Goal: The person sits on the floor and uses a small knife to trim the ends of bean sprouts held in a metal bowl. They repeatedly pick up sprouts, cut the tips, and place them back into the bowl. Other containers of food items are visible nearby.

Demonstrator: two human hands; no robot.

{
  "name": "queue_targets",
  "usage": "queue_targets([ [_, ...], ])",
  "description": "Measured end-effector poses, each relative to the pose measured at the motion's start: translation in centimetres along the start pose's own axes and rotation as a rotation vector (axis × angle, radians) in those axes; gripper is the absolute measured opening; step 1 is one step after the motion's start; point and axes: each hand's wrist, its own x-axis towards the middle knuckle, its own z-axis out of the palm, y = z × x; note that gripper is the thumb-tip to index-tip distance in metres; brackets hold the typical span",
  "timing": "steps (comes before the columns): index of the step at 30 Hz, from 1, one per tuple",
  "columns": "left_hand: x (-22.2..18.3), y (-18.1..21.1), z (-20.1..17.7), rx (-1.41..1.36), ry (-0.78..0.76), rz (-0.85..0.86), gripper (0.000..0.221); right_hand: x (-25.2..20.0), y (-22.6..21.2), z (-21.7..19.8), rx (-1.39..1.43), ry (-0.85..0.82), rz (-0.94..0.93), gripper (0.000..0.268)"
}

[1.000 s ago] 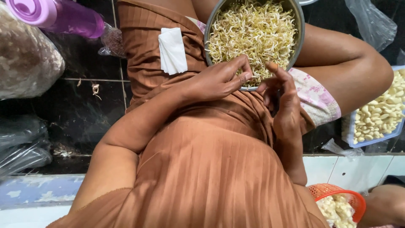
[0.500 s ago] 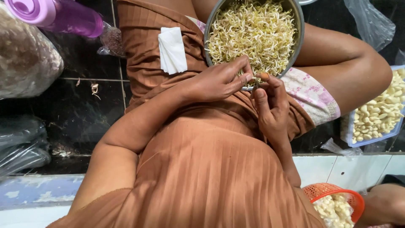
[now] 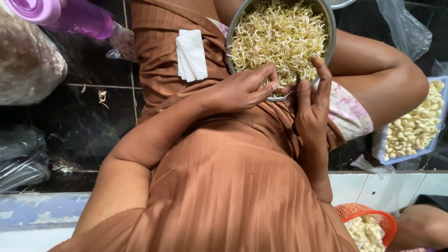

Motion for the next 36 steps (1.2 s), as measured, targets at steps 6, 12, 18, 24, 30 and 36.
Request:
queue_targets([
  [6, -0.2, -0.4, -0.4, -0.019, 0.031, 0.004, 0.021, 1.7, -1.7, -0.9, -0.182, 0.037, -0.012, 0.043],
  [12, 0.3, -1.2, 0.2, -0.063, 0.005, -0.041, 0.024, -0.3, 0.8, -0.4, -0.259, 0.034, -0.083, 0.028],
  [18, 0.4, -1.4, 0.6, -0.086, -0.019, -0.038, 0.027, 0.5, 0.1, -0.9, -0.388, 0.006, -0.169, 0.021],
  [24, 0.2, -2.5, 0.5, -0.283, -0.082, -0.089, 0.019, 3.0, -2.1, -1.8, -0.334, -0.138, -0.092, 0.018],
  [30, 0.2, -5.5, 2.3, -0.094, -0.133, -0.074, 0.028, 13.9, -0.6, -7.2, -0.768, -0.012, -0.438, 0.025],
  [36, 0.0, -4.8, 2.0, -0.077, -0.257, -0.070, 0.025, 17.1, 2.7, 4.2, -0.725, -0.285, -0.146, 0.011],
])
